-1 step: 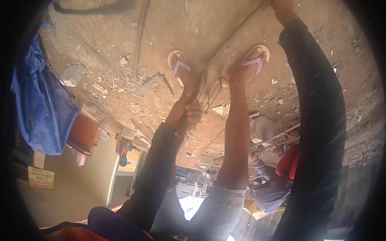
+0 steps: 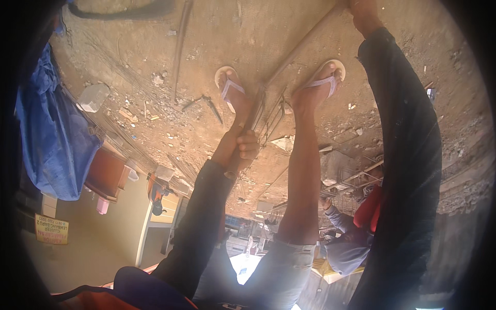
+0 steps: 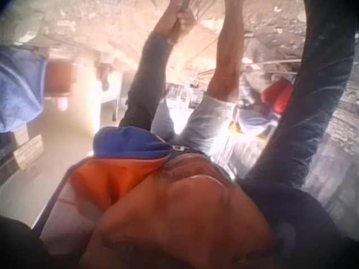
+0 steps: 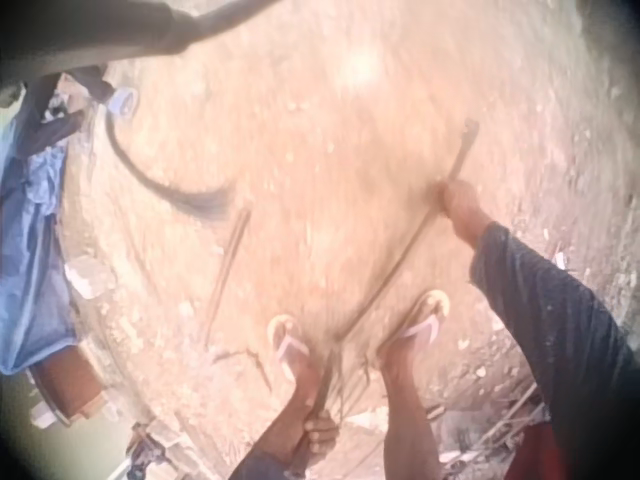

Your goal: The person bends multiple thin metal rods into a curved shape using a cylindrical pipe as a lever. They repeatedly position the pipe over the rods and apply downward pressure to bend them, then reposition to continue the process.

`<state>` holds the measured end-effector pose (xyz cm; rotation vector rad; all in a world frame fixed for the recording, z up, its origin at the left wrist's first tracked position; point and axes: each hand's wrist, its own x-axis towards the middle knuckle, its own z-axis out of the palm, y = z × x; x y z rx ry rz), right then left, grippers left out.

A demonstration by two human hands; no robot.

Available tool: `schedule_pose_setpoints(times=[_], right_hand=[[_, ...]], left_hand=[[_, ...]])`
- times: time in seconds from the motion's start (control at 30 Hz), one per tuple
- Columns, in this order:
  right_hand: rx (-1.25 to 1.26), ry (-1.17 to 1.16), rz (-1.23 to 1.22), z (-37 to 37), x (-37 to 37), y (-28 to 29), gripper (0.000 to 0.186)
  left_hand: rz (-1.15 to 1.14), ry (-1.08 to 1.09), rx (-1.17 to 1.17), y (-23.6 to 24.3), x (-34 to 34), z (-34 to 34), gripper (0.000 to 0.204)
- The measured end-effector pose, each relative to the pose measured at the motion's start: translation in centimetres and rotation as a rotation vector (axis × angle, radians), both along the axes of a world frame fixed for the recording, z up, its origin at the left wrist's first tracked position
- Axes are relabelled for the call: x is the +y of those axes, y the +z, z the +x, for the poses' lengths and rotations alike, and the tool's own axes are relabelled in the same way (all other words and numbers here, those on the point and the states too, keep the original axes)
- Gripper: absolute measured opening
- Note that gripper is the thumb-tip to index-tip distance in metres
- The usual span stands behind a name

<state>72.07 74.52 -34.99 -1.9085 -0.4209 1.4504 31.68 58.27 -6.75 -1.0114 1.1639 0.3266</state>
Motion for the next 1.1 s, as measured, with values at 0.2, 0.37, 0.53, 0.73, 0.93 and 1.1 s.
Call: schedule_pose_setpoints(times=[0.2, 0.37, 0.53, 0.73, 0.93, 1.1], right_hand=[[0.233, -0.188, 0.132, -0.6, 2.7, 4.0, 0.039], [0.274, -0.209, -0.046, -1.0, 6.2, 6.8, 0.045], [0.136, -0.037, 0.098, 0.3, 7.3, 6.7, 0.039], [0.490, -0.134, 0.010, 0.5, 6.2, 5.8, 0.045], [0.336, -0.145, 0.029, 0.2, 6.9, 5.8, 0.058], [0.234, -0.092, 0.041, 0.0, 7.6, 6.2, 0.067]], left_hand=[[-0.007, 0.008, 0.042, -0.4, 0.3, 0.3, 0.031], [-0.021, -0.027, 0.080, 0.1, 1.8, 1.1, 0.029], [-0.010, 0.009, 0.078, 0.4, 2.2, 1.3, 0.029], [-0.007, -0.084, 0.093, 0.3, 2.2, 1.1, 0.028], [-0.040, -0.045, 0.103, 0.4, 2.5, 1.4, 0.030], [-0.025, -0.046, 0.089, 0.3, 2.4, 1.2, 0.031]])
